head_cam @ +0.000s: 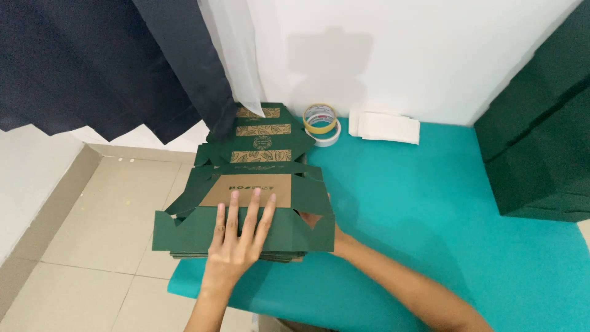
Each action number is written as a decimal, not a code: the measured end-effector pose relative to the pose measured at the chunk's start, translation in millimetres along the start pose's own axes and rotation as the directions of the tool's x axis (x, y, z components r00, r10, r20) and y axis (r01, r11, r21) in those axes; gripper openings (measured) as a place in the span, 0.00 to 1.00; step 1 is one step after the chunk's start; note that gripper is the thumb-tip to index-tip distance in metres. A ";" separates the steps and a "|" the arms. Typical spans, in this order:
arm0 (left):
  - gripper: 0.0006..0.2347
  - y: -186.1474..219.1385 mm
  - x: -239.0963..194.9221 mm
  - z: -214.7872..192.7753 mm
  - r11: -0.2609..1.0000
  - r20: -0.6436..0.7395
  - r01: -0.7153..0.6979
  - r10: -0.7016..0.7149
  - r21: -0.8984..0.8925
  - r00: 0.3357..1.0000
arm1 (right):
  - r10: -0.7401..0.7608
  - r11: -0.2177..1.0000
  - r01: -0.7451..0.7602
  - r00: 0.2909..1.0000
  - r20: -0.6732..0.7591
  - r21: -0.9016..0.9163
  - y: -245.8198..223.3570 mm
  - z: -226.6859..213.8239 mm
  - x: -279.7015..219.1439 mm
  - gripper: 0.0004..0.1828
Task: Folding and assembling cardboard boxes from flat templates and inserting paper slips
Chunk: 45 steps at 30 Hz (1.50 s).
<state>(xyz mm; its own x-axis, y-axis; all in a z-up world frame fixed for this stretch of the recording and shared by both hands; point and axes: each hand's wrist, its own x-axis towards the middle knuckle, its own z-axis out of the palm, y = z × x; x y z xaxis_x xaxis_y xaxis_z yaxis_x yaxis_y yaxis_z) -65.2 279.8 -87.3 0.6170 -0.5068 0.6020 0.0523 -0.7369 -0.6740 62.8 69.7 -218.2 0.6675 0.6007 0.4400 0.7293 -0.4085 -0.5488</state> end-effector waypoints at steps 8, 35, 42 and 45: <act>0.14 28.3 30.1 -55.6 0.984 -0.131 0.020 -0.044 -0.178 0.990 | 0.041 0.999 -0.046 0.969 -0.245 -0.017 -7.9 -67.5 -21.6 0.25; 0.28 255.3 -45.7 -108.0 -0.479 0.653 0.642 0.756 0.598 -0.045 | 0.131 0.932 -0.019 0.949 0.285 -0.363 0.8 -99.9 -84.9 0.28; 0.24 250.1 -23.4 -124.4 -0.600 0.639 0.501 0.760 0.623 0.117 | -0.024 0.953 0.139 0.920 0.391 -0.270 -0.3 -93.6 -58.6 0.28; 0.24 274.3 -25.1 -117.8 -0.678 0.656 0.459 0.717 0.574 0.238 | -0.013 0.974 0.104 0.914 0.404 -0.203 -2.9 -93.5 -60.5 0.34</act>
<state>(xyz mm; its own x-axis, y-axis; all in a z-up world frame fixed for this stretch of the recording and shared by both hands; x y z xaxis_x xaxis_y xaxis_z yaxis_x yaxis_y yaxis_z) -158.9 37.8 -236.9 0.6991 -0.3554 -0.6204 0.6987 0.5238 0.4873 34.3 -29.8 -176.8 0.5402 0.8326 0.1222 0.8098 -0.4748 -0.3446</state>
